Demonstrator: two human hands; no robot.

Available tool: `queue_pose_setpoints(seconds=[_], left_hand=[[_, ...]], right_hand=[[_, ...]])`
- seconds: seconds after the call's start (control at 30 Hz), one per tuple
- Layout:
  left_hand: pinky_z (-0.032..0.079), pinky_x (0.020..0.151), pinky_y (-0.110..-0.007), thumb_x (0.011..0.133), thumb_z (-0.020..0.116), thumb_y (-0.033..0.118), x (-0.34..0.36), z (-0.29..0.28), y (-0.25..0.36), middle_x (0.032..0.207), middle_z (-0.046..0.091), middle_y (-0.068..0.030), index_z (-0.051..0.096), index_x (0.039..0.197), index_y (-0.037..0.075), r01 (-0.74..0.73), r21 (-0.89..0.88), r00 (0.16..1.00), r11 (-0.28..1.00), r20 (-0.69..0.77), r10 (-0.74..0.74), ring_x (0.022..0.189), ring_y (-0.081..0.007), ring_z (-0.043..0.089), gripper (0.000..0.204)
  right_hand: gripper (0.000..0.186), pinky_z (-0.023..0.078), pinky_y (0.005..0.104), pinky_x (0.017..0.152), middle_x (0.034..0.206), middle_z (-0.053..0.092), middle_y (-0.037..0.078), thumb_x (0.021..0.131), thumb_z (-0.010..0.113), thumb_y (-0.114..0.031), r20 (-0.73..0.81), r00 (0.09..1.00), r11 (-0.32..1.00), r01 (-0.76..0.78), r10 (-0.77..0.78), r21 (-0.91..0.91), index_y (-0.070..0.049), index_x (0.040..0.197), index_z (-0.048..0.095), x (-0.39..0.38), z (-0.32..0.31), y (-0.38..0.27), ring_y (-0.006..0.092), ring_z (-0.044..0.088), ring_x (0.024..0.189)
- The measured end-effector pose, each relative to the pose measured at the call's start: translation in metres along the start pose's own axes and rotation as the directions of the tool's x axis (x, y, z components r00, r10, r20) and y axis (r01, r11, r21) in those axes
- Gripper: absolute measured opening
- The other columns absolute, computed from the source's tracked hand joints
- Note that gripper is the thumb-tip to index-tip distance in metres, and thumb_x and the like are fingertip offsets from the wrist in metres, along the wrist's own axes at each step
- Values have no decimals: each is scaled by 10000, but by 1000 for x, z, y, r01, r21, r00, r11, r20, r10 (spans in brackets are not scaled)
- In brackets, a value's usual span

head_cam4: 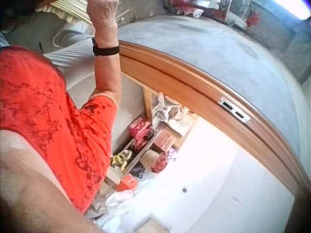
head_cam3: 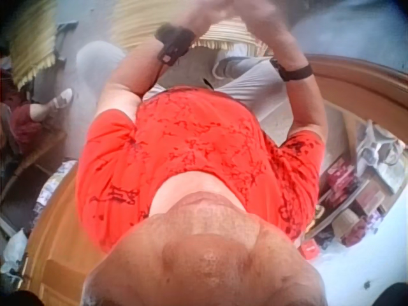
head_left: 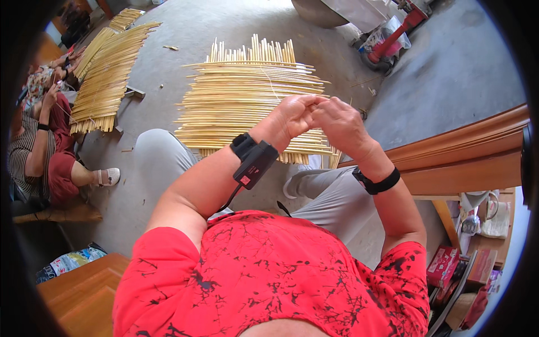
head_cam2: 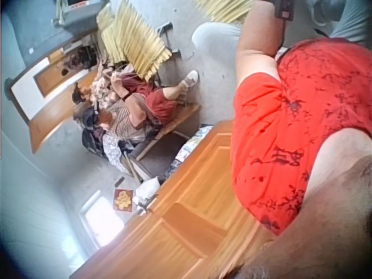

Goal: Weave or bundle thin wooden reeds together using white string.

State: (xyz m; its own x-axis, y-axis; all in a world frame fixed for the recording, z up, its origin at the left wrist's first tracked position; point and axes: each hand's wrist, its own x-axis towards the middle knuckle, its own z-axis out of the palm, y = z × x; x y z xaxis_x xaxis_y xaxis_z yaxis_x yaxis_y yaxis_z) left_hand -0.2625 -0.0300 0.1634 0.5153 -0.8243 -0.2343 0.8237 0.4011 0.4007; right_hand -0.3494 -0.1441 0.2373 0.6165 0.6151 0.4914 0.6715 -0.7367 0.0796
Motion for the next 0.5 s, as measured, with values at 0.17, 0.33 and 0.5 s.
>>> queue_pose_setpoints(seconds=[0.17, 0.33, 0.5], left_hand=[[520, 786, -390, 957, 321, 245, -11, 27, 7, 989, 594, -187, 490, 1101, -25, 26, 113, 955, 993, 291, -58, 875, -236, 616, 349], [522, 720, -333, 947, 358, 330, -19, 11, 26, 898, 619, -170, 521, 1043, 31, 1, 381, 939, 925, 317, -131, 783, -215, 636, 353], [518, 688, -331, 915, 417, 378, -45, -30, 56, 1009, 603, -124, 581, 1015, 52, 107, 567, 967, 817, 132, -218, 926, -210, 590, 378]], right_hand=[[63, 450, 234, 519, 783, 581, 64, 823, 527, 10, -180, 790, 748, -441, 586, 496, -51, 832, 524, 4, -13, 11, 110, 556, 600], [57, 426, 197, 501, 800, 608, 69, 899, 475, -93, -104, 562, 360, -366, 820, 858, -47, 870, 491, 45, -33, 8, 66, 541, 570], [98, 423, 199, 492, 790, 607, 99, 912, 460, -141, 30, 331, 38, -196, 943, 980, -43, 919, 469, 59, -32, 6, 87, 546, 562]])
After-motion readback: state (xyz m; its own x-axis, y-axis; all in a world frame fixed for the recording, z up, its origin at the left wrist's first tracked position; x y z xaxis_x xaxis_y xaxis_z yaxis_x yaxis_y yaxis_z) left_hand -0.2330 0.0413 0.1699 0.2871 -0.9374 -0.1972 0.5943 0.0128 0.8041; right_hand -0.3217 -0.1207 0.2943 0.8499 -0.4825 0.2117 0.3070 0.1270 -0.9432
